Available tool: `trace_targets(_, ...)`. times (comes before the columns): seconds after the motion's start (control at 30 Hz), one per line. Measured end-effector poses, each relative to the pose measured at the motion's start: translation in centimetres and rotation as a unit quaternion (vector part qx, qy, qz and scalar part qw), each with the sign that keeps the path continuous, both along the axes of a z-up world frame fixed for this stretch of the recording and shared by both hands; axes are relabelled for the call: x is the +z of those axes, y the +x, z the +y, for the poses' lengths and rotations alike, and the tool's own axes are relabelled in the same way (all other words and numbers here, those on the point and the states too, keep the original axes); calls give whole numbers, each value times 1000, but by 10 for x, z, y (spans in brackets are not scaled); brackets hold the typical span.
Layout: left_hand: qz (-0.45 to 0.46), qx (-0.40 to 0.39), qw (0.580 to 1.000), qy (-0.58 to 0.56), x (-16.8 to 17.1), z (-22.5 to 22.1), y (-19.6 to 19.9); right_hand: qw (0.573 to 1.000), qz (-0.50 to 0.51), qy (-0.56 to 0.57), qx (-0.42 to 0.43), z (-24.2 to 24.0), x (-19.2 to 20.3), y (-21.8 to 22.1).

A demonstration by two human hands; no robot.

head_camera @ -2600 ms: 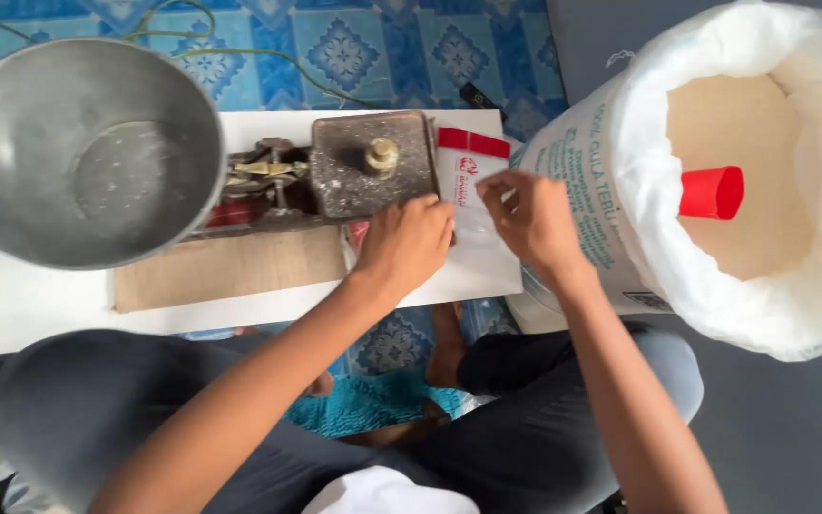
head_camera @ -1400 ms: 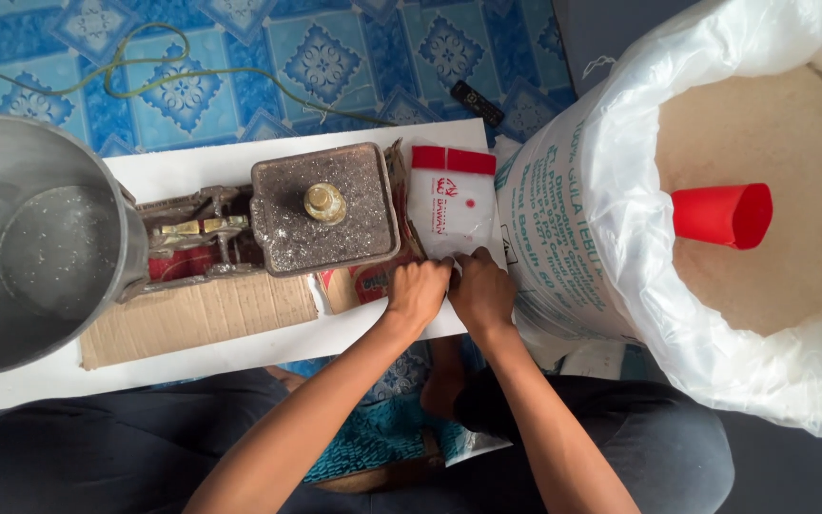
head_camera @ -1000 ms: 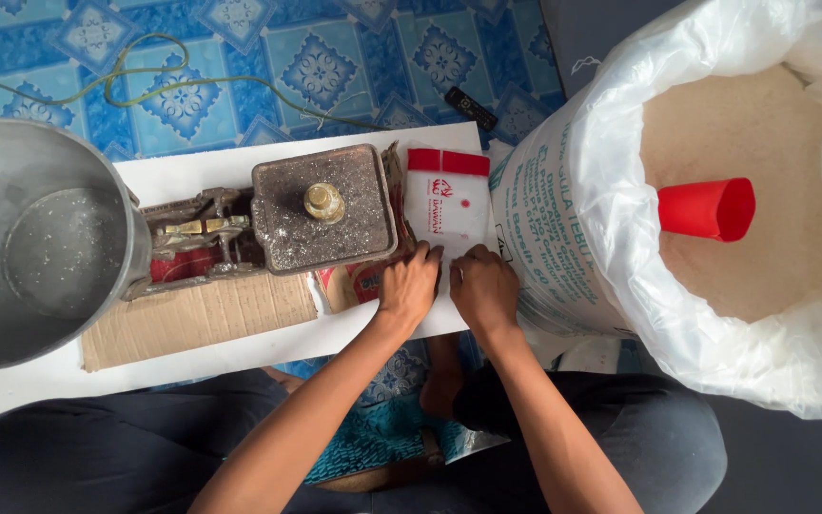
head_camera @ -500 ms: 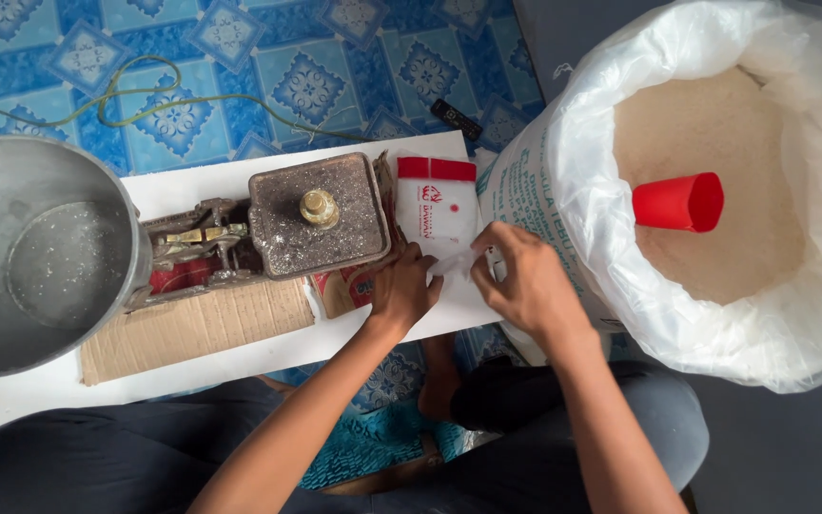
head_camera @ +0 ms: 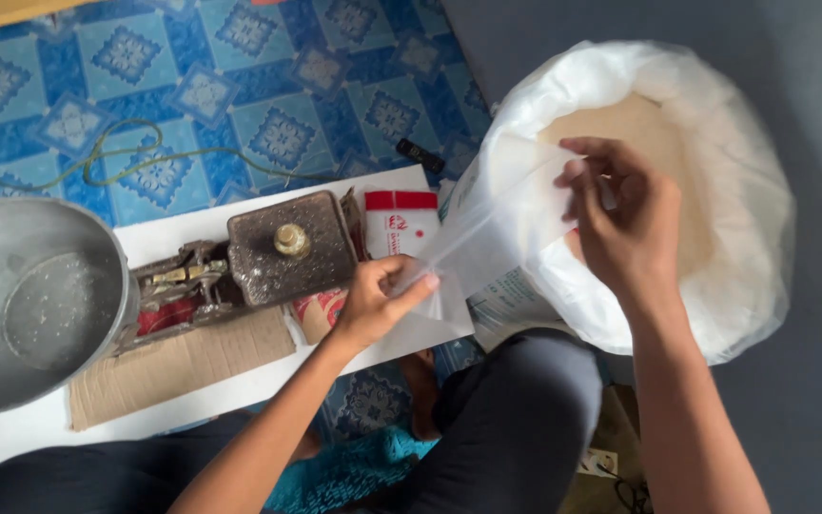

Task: Packaging sugar from a large sack into smaller plastic bags, weighing them on a scale, and organizing them in a basin.

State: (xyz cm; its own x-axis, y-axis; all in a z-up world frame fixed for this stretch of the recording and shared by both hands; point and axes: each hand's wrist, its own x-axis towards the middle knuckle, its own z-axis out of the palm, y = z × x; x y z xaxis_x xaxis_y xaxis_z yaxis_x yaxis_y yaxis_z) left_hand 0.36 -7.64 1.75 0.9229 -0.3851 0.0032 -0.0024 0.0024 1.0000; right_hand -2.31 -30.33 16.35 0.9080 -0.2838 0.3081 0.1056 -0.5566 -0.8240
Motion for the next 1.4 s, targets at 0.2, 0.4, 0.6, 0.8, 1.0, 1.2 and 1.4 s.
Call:
trace_targets(0.2,202,-8,957,-210,43,-10,15,996,-31,66,-53,-61,-15,4)
trace_targets(0.4,138,-3,977,-162,98,-52,31,997,34,54,-48,-95,-73,6)
trace_targets(0.6,48,-31,997,-53,108,-99,36,980,-22,-118,-157,-53,-29,-18)
trace_targets(0.8,-17,-93,982,163,110,-130,34,987,114,70,-83,-5,-5,-27)
trace_targets(1.0,21,-151,988,36,87,-141,54,976,78,192,-67,-36,-28,-1)
trace_targets(1.2,-46,-149,988,-14,71,-152,95,977,180,96,-57,-87,-34,4)
trace_targets(1.4,-272,-133,921,246,124,-165,79,969,241,-21,-56,-109,-20,13)
